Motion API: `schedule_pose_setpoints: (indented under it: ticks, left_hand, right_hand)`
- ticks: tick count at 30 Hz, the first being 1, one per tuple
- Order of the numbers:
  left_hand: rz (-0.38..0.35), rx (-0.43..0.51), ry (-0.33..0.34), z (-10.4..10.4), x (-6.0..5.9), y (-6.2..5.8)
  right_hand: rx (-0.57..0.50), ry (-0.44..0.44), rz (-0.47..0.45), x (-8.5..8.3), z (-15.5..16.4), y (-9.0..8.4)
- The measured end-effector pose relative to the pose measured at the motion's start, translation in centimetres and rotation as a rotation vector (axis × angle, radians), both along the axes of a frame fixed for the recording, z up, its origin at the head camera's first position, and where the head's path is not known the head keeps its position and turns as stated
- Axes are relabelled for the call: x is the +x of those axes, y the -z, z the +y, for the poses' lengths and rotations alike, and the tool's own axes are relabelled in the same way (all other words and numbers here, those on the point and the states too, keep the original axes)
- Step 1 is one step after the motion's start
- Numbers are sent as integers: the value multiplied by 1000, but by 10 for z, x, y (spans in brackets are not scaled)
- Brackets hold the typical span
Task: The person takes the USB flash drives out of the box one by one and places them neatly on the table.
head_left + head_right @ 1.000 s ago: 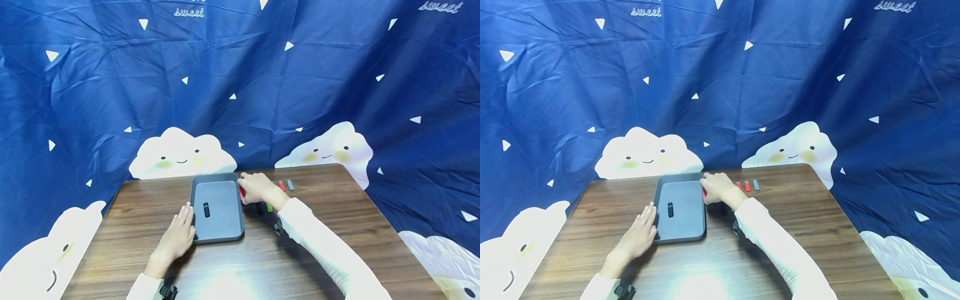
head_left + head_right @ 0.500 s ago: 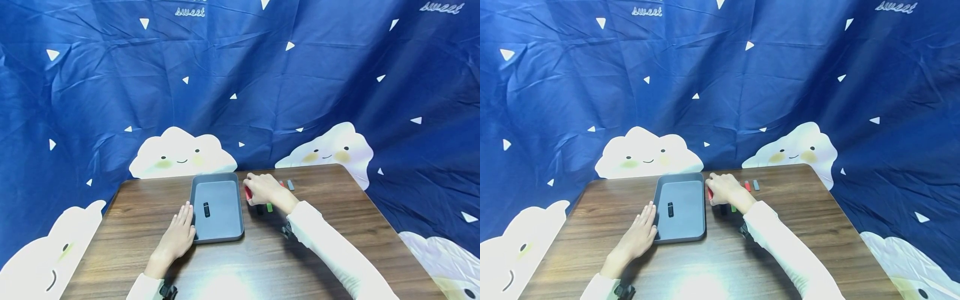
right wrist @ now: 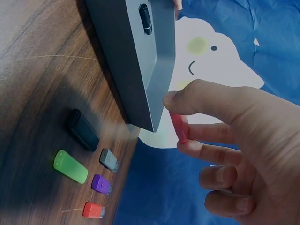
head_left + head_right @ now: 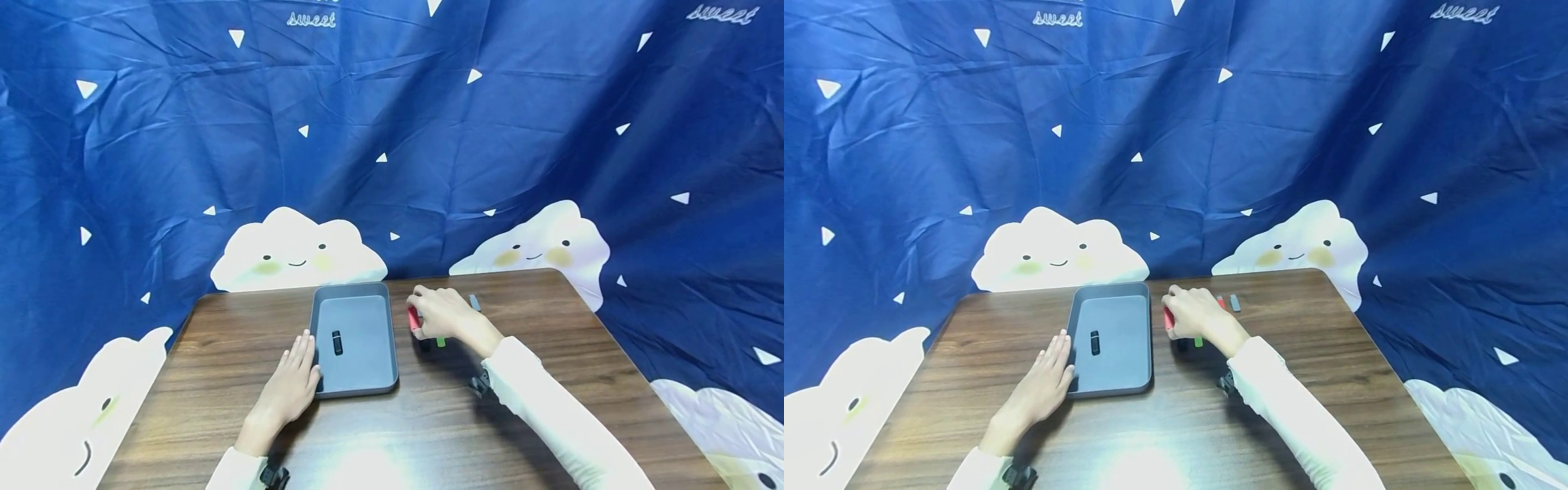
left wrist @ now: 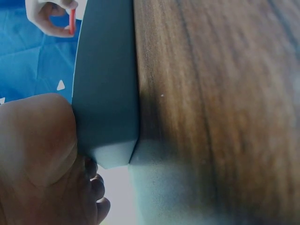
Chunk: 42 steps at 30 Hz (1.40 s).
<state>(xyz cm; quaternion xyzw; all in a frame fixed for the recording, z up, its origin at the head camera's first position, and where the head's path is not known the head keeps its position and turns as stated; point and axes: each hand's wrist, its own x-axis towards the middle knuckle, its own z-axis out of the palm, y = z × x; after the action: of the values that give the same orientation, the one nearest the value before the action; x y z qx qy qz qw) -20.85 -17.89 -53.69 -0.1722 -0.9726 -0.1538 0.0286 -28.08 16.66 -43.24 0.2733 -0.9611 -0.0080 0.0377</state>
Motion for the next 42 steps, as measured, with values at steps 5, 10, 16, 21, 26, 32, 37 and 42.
schedule_pose_setpoints:
  ticks: [5, 10, 16, 21, 26, 32, 37, 42]
  left_hand:
    - [-3, 5, -1, 1, 1, 0]
    - [-5, 8, -1, 2, 2, -2]
    - [17, 26, 0, 1, 0, 0]
    - [38, 47, 10, -1, 0, 4]
    - [25, 46, 5, 0, 1, 2]
    - [4, 28, 5, 0, 1, 1]
    - [15, 50, 12, 0, 0, 1]
    - [21, 58, 11, -1, 0, 2]
  right_hand:
    - [-2, 0, 8, 4, 7, 0]
    - [-12, 6, 22, 8, 14, -1]
    - [-21, 11, 28, 11, 24, -1]
    - [-40, 18, 23, 13, 30, 0]
    - [-56, 13, 44, 14, 36, 2]
    - [-55, 19, 51, 16, 43, 5]
    - [-59, 28, 49, 18, 49, 10]
    - [-63, 33, 72, 19, 55, 14]
